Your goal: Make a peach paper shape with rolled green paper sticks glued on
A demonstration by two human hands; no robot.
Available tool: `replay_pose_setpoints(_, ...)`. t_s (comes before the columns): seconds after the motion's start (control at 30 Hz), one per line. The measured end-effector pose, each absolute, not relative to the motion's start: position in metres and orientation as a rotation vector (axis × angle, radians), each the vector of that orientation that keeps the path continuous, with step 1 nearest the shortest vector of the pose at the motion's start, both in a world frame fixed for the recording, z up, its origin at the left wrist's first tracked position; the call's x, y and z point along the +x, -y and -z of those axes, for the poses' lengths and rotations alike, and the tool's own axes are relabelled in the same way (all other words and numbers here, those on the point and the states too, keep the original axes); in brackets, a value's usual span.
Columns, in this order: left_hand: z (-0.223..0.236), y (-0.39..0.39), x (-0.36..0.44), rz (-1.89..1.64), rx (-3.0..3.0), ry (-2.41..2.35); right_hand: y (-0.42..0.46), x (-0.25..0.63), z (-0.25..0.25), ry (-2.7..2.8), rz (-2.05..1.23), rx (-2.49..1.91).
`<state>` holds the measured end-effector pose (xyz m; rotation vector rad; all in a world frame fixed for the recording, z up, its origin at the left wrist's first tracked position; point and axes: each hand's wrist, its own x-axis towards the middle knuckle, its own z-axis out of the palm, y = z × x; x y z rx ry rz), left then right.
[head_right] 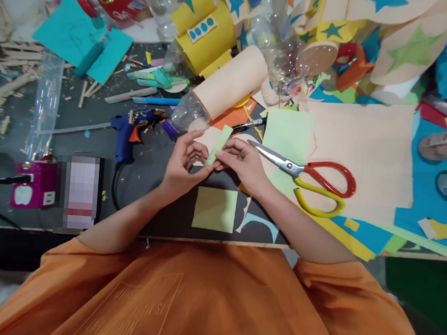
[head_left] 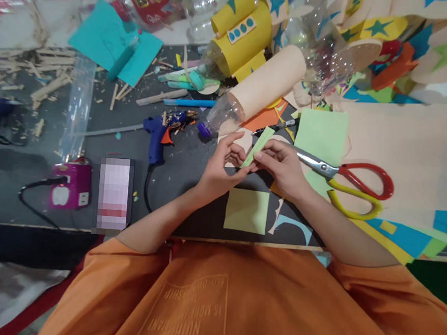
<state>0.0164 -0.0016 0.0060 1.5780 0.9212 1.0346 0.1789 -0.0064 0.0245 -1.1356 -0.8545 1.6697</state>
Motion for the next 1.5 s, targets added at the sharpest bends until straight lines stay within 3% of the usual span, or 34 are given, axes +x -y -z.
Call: replay_pose_setpoints(1.5,-0.002,0.000,0.005,-1.141,1.893,-0.892,0.008,0.177,-0.021,0.892,-1.619,-1.130)
